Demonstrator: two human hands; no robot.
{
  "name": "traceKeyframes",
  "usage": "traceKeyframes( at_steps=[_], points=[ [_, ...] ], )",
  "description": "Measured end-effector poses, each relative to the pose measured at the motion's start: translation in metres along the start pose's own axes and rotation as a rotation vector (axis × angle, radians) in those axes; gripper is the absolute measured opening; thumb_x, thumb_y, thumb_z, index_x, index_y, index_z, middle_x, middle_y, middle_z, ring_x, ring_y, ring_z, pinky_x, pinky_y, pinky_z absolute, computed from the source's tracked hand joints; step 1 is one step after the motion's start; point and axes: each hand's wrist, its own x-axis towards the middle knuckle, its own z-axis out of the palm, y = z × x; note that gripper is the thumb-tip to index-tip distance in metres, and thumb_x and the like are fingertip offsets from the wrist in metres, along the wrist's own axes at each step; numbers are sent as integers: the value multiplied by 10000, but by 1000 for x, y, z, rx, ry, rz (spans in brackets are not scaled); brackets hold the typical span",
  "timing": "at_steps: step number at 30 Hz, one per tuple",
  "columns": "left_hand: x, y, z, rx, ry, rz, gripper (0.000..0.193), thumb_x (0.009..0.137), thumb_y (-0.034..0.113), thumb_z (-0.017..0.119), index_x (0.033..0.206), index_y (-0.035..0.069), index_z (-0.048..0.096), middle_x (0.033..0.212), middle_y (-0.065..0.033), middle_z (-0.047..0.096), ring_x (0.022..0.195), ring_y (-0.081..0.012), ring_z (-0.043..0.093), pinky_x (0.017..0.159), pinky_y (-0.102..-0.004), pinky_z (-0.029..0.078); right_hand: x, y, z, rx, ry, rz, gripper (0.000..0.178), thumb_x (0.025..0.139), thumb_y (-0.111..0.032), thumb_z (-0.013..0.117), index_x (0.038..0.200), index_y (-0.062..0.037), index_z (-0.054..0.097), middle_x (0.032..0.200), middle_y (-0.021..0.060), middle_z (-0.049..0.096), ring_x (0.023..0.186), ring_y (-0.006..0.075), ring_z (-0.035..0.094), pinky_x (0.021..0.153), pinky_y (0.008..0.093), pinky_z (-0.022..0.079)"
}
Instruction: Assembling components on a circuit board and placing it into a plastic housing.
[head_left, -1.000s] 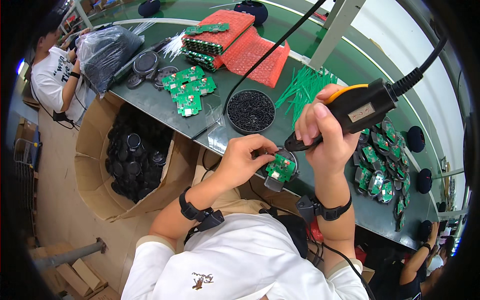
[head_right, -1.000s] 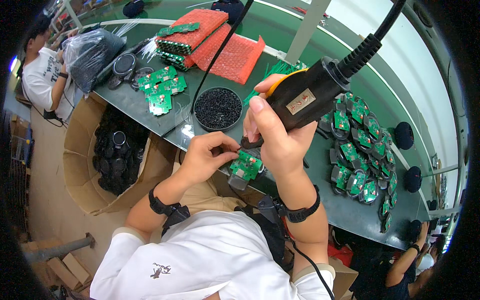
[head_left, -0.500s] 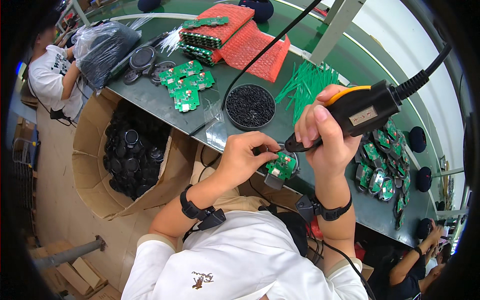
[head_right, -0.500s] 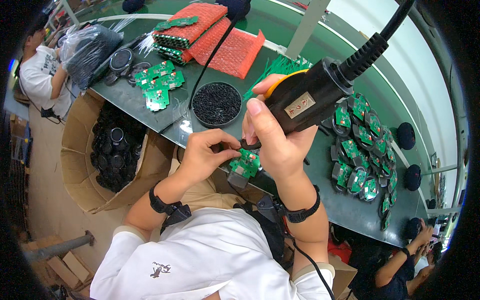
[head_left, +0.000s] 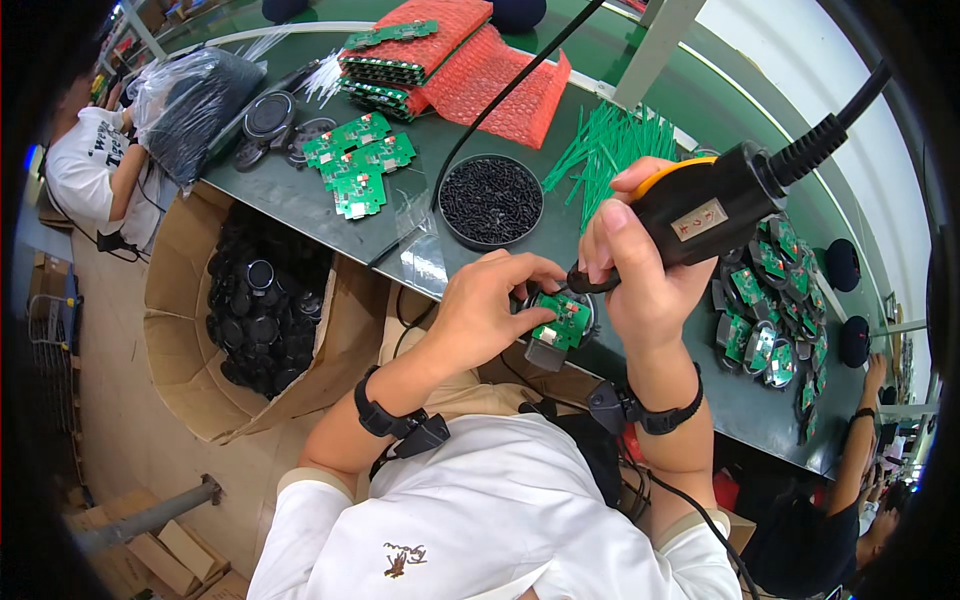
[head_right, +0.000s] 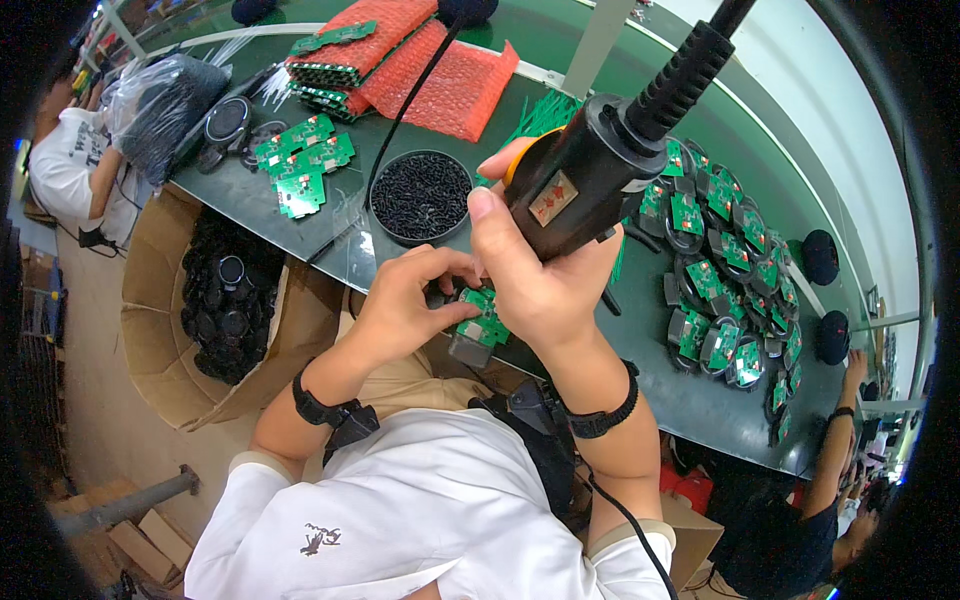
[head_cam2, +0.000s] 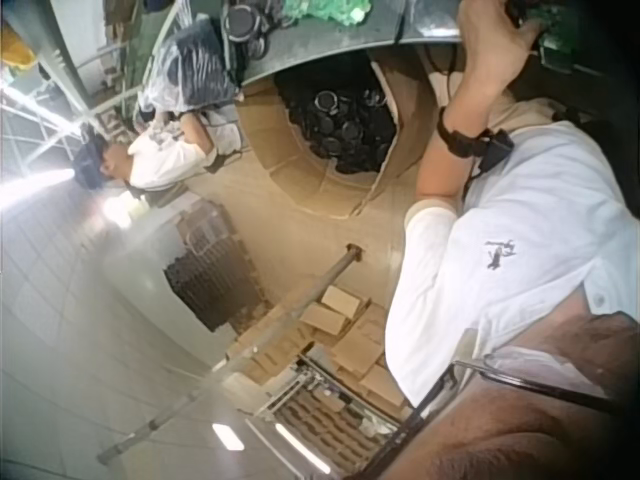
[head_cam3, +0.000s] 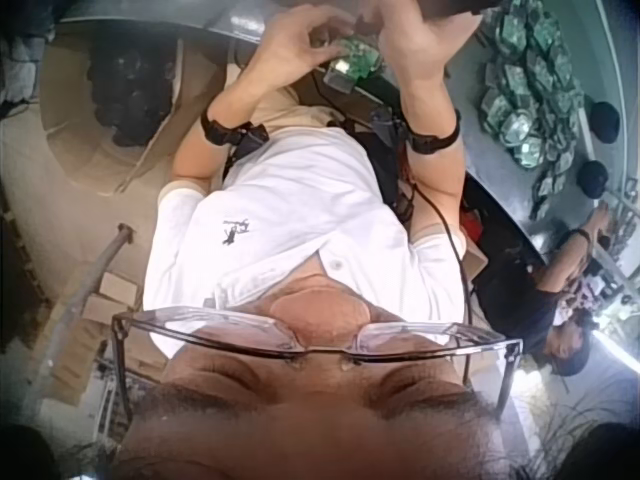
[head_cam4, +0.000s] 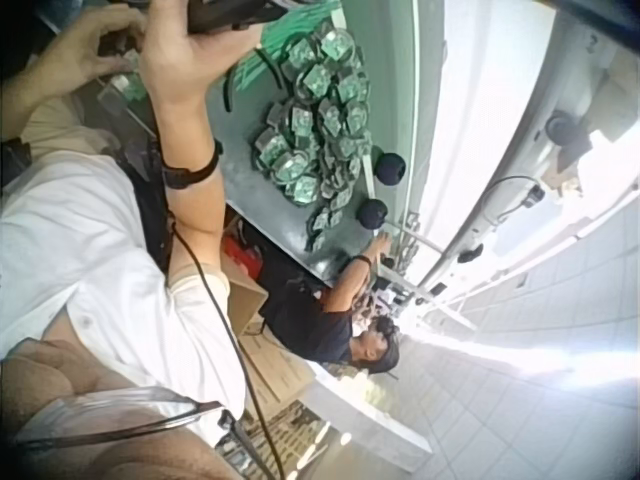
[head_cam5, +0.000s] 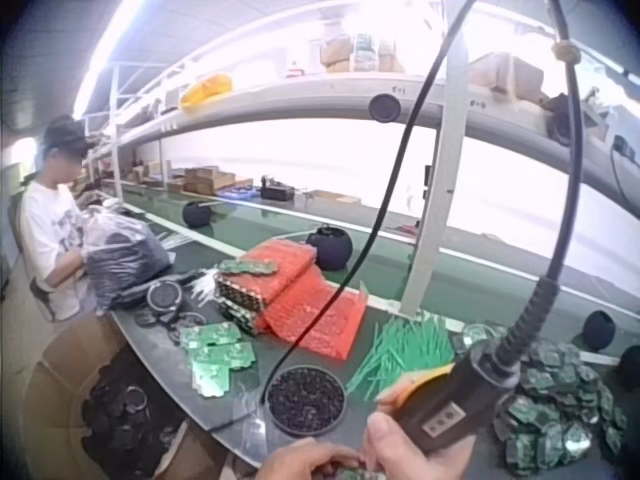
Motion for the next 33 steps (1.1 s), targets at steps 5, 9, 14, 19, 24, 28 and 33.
traceKeyframes(
  at_steps=[5, 9, 14, 19, 24, 28, 33],
  points=[
    [-1, 0, 0, 8, -7, -4, 410, 667, 38, 847, 1047, 59, 694, 900, -28, 701, 745, -180, 578, 693, -318, 500, -1, 0, 0, 24, 7, -6, 198, 879, 29, 660, 1053, 43, 566, 726, 40, 588, 531, 63, 534, 473, 214, 404],
    [-1, 0, 0, 16, 8, 1, 383, 694, 92, 840, 1054, 113, 712, 890, 0, 716, 739, -176, 595, 665, -324, 507, 0, -3, 3, -29, -11, -4, 205, 892, 4, 632, 1071, 37, 538, 664, 42, 542, 485, 90, 497, 460, 242, 400],
    [0, 0, 0, 16, -3, 2, 381, 698, 94, 838, 1055, 106, 707, 885, -4, 715, 741, -183, 597, 668, -328, 507, -1, 0, 1, -17, 3, 3, 200, 874, 20, 672, 1050, 37, 580, 740, 35, 590, 553, 60, 537, 483, 212, 410],
    [0, 2, -1, 49, 3, -7, 388, 688, 114, 845, 1047, 99, 697, 922, -12, 694, 750, -195, 602, 683, -332, 510, 0, -1, 5, -153, -24, -33, 221, 902, -20, 609, 1094, 39, 517, 608, 45, 509, 441, 116, 467, 451, 269, 406],
    [0, 6, 0, 84, 0, -12, 409, 668, 124, 855, 1041, 94, 691, 941, -27, 673, 760, -208, 607, 685, -340, 508, -2, 1, -1, -60, -20, 14, 206, 866, 7, 674, 1053, 34, 591, 762, 28, 597, 585, 65, 542, 510, 217, 414],
    [1, 7, 1, 116, -2, -28, 417, 659, 127, 860, 1038, 91, 690, 932, -36, 663, 768, -222, 610, 686, -349, 503, -3, -1, 2, -37, -33, 57, 212, 857, -4, 686, 1043, 33, 594, 790, 33, 605, 628, 67, 547, 555, 217, 434],
    [1, 8, 1, 128, -3, -27, 393, 666, 127, 857, 1022, 87, 697, 919, -44, 652, 777, -234, 614, 689, -359, 497, -2, 5, 2, -128, -101, -45, 199, 872, 7, 608, 1040, 39, 505, 630, 61, 523, 451, 117, 481, 446, 257, 411]
  ],
)
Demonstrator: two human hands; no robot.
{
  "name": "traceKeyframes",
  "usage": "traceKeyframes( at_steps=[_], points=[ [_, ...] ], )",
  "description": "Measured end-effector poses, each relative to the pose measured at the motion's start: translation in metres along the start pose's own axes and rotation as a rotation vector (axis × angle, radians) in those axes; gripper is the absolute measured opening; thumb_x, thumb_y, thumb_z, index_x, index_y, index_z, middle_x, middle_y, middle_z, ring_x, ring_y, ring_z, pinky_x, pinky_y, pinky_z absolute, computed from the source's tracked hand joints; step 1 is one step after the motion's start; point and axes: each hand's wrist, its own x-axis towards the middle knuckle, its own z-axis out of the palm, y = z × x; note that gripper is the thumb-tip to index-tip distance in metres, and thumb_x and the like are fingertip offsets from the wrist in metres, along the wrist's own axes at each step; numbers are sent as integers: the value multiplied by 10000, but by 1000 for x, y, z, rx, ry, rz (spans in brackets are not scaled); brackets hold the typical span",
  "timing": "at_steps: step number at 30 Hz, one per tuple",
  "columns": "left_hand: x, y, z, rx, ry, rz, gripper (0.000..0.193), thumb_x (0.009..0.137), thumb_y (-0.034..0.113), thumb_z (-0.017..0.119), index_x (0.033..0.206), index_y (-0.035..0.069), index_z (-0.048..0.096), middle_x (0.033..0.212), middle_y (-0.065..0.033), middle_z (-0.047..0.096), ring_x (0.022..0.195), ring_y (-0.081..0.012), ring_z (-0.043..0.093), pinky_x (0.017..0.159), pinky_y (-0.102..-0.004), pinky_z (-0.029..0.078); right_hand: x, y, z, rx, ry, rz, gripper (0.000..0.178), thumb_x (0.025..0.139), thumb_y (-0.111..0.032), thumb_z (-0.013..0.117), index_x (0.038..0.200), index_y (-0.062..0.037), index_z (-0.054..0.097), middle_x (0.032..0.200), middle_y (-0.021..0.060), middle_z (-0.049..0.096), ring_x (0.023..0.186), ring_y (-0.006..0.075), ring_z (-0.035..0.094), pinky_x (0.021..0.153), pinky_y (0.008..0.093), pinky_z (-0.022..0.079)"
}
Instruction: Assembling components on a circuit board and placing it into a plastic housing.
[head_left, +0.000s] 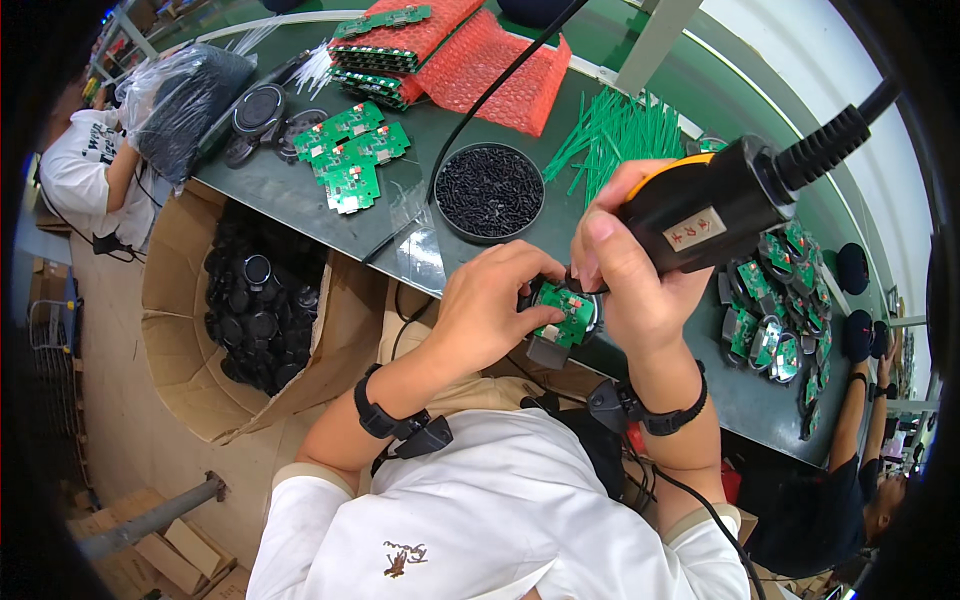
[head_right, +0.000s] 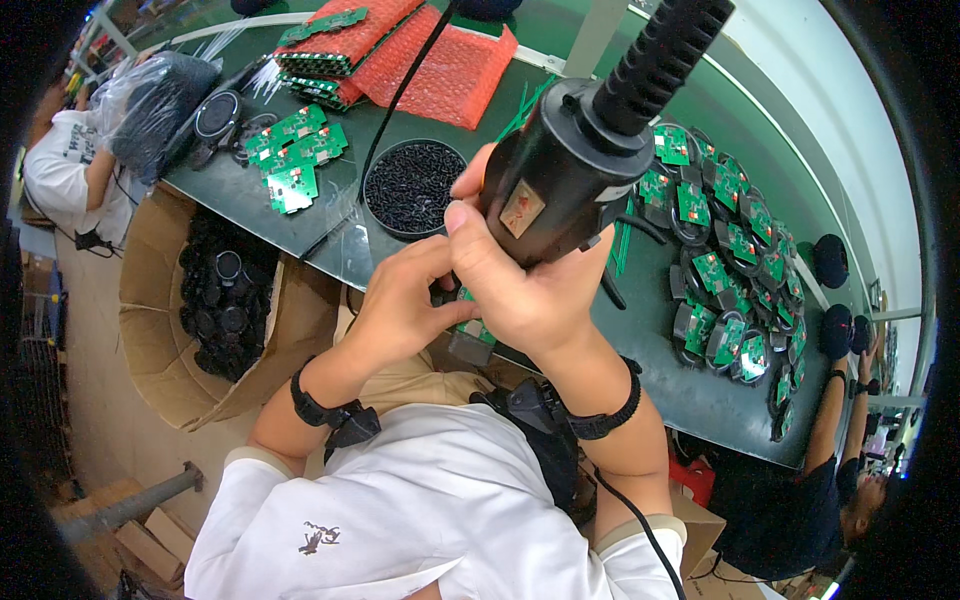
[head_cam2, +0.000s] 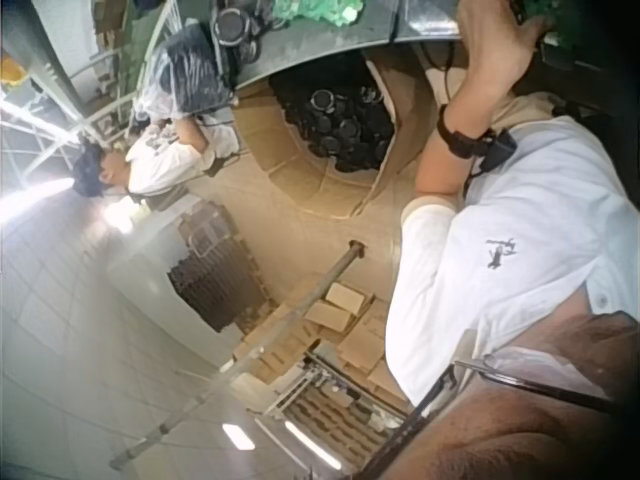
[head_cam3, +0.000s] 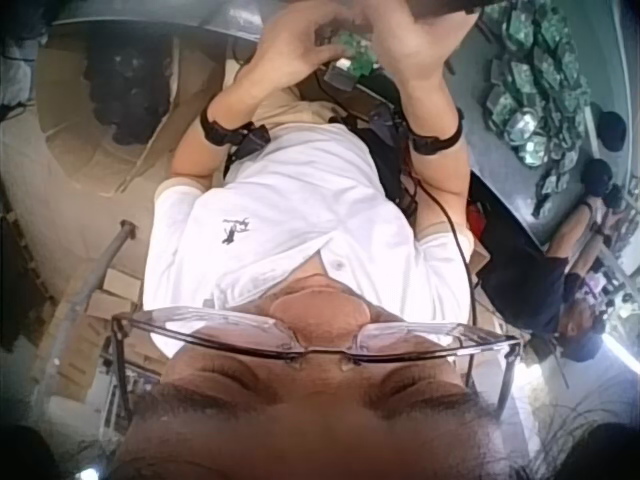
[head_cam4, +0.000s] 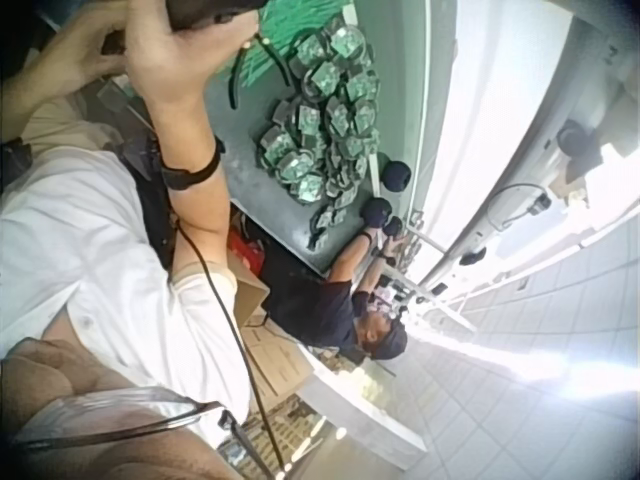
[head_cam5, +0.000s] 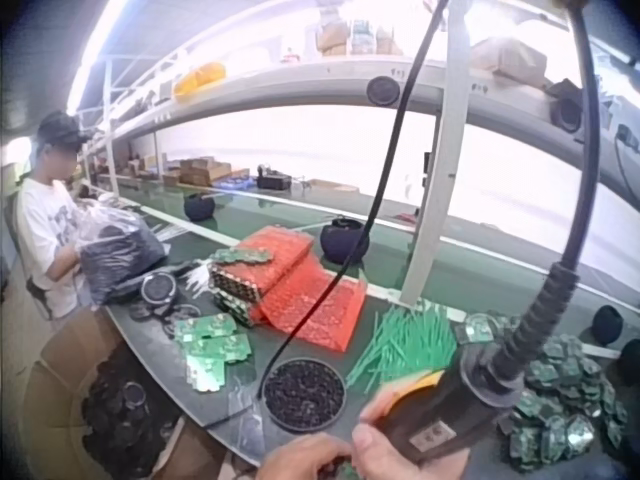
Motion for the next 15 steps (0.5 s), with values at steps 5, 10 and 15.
traceKeyframes(
  at_steps=[5, 10, 15],
  points=[
    [2, 0, 2, -30, -8, -23, 368, 672, 123, 854, 1005, 86, 702, 913, -48, 647, 781, -238, 620, 686, -362, 496, 2, 5, -5, 33, -47, 1, 179, 859, 17, 607, 989, 19, 483, 629, 64, 510, 457, 124, 484, 447, 260, 410],
    [1, -3, 3, -43, 11, 5, 360, 675, 121, 852, 999, 82, 702, 909, -53, 645, 776, -244, 622, 680, -366, 497, -2, 6, -3, 42, -51, 60, 190, 850, 33, 589, 1004, 17, 480, 653, 68, 511, 464, 123, 483, 453, 274, 411],
    [0, -1, -1, -19, -9, -14, 363, 671, 135, 856, 997, 83, 703, 909, -57, 648, 786, -247, 629, 685, -371, 499, -4, 7, -6, 43, -40, 97, 218, 807, 46, 620, 997, 15, 519, 749, 64, 564, 589, 110, 523, 526, 262, 431]
  ],
)
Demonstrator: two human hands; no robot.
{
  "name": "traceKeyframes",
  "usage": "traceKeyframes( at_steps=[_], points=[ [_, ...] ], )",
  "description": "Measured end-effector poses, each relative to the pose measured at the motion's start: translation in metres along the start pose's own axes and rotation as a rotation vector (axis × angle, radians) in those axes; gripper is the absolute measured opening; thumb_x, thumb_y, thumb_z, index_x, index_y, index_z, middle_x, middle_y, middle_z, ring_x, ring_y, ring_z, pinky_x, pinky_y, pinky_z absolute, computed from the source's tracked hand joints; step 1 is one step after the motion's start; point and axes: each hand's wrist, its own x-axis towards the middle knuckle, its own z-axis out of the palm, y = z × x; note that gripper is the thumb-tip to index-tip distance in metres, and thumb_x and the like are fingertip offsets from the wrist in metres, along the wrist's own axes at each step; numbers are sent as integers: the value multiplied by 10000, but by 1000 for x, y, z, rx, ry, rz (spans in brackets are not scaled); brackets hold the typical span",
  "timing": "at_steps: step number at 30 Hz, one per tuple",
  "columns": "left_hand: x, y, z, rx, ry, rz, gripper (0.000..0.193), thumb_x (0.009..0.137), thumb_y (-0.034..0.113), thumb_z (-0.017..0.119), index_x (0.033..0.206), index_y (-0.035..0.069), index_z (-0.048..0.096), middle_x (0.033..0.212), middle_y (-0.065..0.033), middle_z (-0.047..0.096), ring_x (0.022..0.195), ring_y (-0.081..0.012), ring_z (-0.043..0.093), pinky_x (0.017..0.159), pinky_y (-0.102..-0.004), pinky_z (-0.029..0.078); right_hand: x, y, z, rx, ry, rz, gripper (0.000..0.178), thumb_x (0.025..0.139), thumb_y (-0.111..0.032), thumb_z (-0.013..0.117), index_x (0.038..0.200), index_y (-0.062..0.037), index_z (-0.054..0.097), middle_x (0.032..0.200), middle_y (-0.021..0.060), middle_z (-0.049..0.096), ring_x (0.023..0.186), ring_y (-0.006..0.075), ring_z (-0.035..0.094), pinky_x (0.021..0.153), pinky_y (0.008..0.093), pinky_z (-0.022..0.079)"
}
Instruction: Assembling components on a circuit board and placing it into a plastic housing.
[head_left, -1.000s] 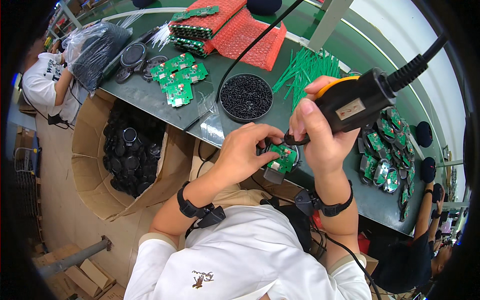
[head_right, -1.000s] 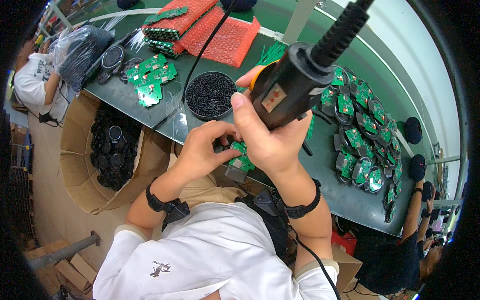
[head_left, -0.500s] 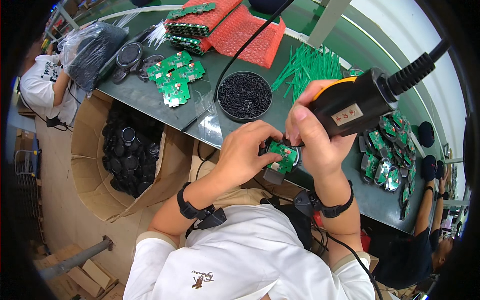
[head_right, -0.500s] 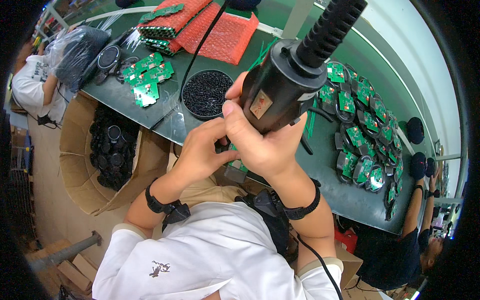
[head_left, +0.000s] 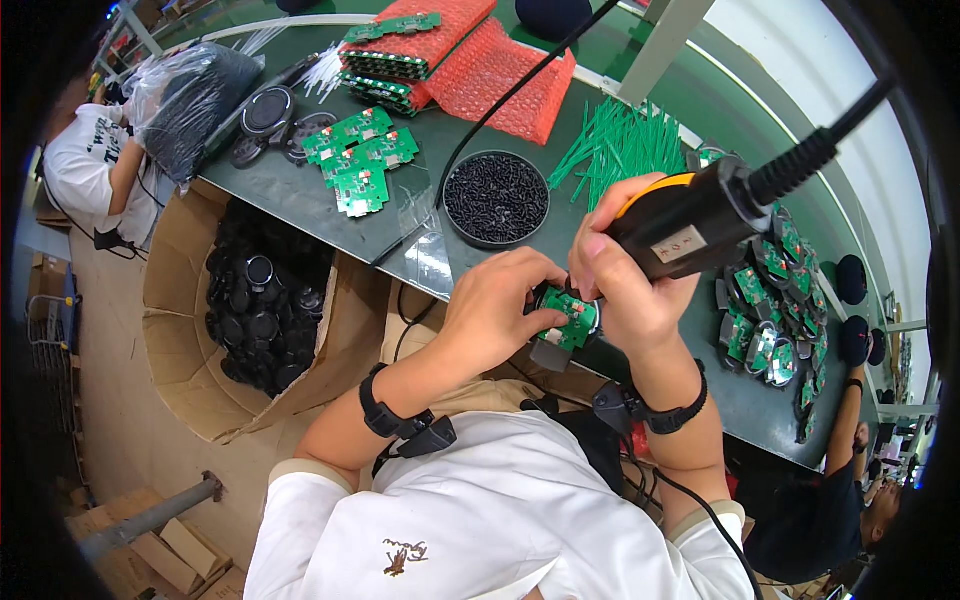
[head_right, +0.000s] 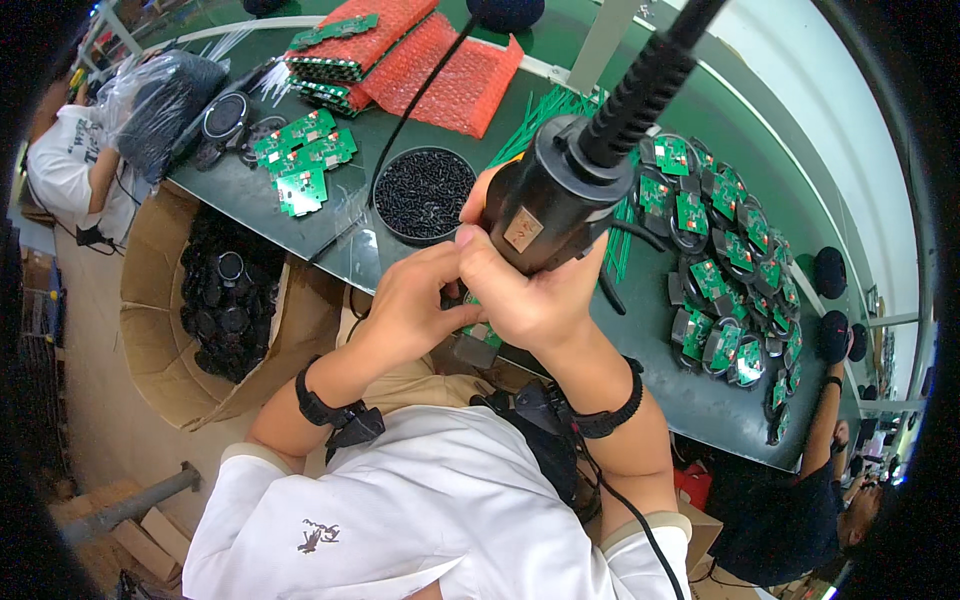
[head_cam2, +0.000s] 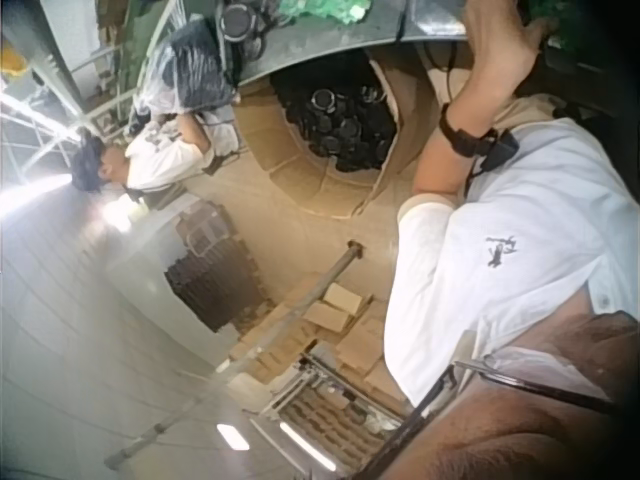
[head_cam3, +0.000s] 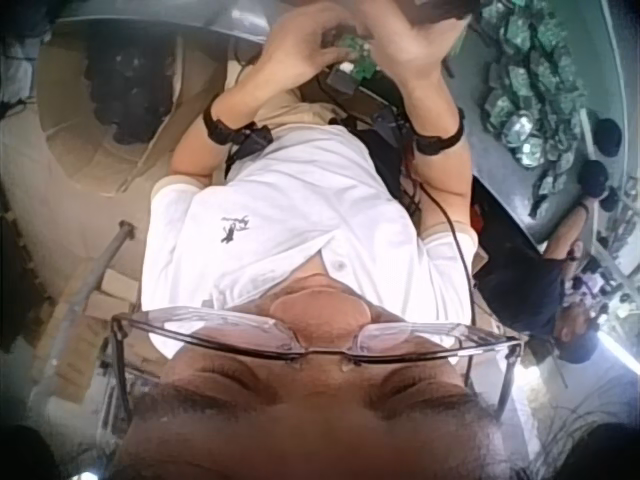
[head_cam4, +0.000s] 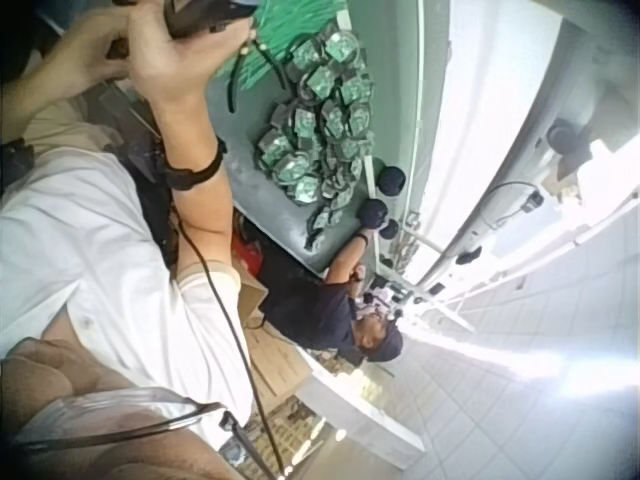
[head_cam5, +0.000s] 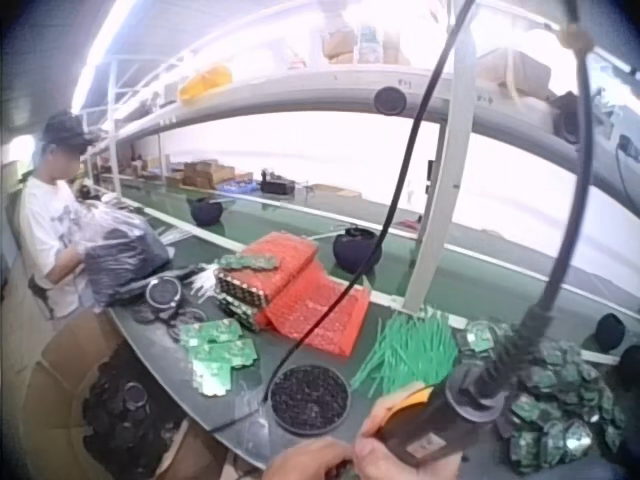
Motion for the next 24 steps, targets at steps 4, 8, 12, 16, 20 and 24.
traceKeyframes(
  at_steps=[4, 8, 12, 16, 20, 24],
  points=[
    [0, -3, 1, 5, -7, 9, 365, 674, 155, 856, 1003, 91, 710, 906, -58, 651, 792, -248, 637, 697, -375, 505, 1, -3, 11, 32, 105, 3, 253, 787, 51, 646, 1022, 15, 560, 808, 51, 606, 661, 97, 562, 577, 244, 452],
    [-2, -6, 1, -1, -68, -20, 452, 665, 223, 864, 1068, 92, 709, 983, -71, 656, 870, -266, 633, 774, -381, 515, 15, -20, -8, 51, 85, 18, 248, 844, -1, 622, 1081, 23, 555, 731, 41, 581, 533, 121, 558, 513, 271, 459],
    [-8, -4, -12, 139, -192, 275, 876, 555, 350, 909, 1326, 82, 590, 1283, -102, 569, 1139, -314, 535, 972, -401, 460, 41, -14, -44, -17, 175, -83, 304, 880, -40, 651, 1157, 11, 537, 779, 44, 600, 655, 130, 597, 596, 278, 484],
    [-17, 8, -11, 210, -191, 301, 902, 533, 365, 920, 1330, 101, 588, 1285, -96, 573, 1161, -329, 531, 980, -417, 460, 22, -33, -67, -597, 188, 2, 542, 878, -176, 728, 1325, 13, 484, 1083, 141, 653, 918, 205, 651, 839, 362, 517],
    [-20, 8, -7, -4, -63, 310, 862, 559, 327, 933, 1321, 112, 594, 1298, -111, 562, 1184, -317, 527, 991, -412, 458, -32, -39, -87, -665, -29, 502, 366, 934, -234, 668, 1186, 19, 587, 850, 99, 665, 690, 158, 653, 611, 317, 527],
    [-15, 33, 2, -53, -75, 355, 843, 575, 323, 938, 1321, 120, 603, 1345, -131, 547, 1229, -317, 519, 1002, -411, 461, -66, -34, -80, -197, -127, 717, 423, 972, -144, 642, 1302, 47, 458, 895, 80, 665, 667, 135, 657, 565, 269, 546]
  ],
)
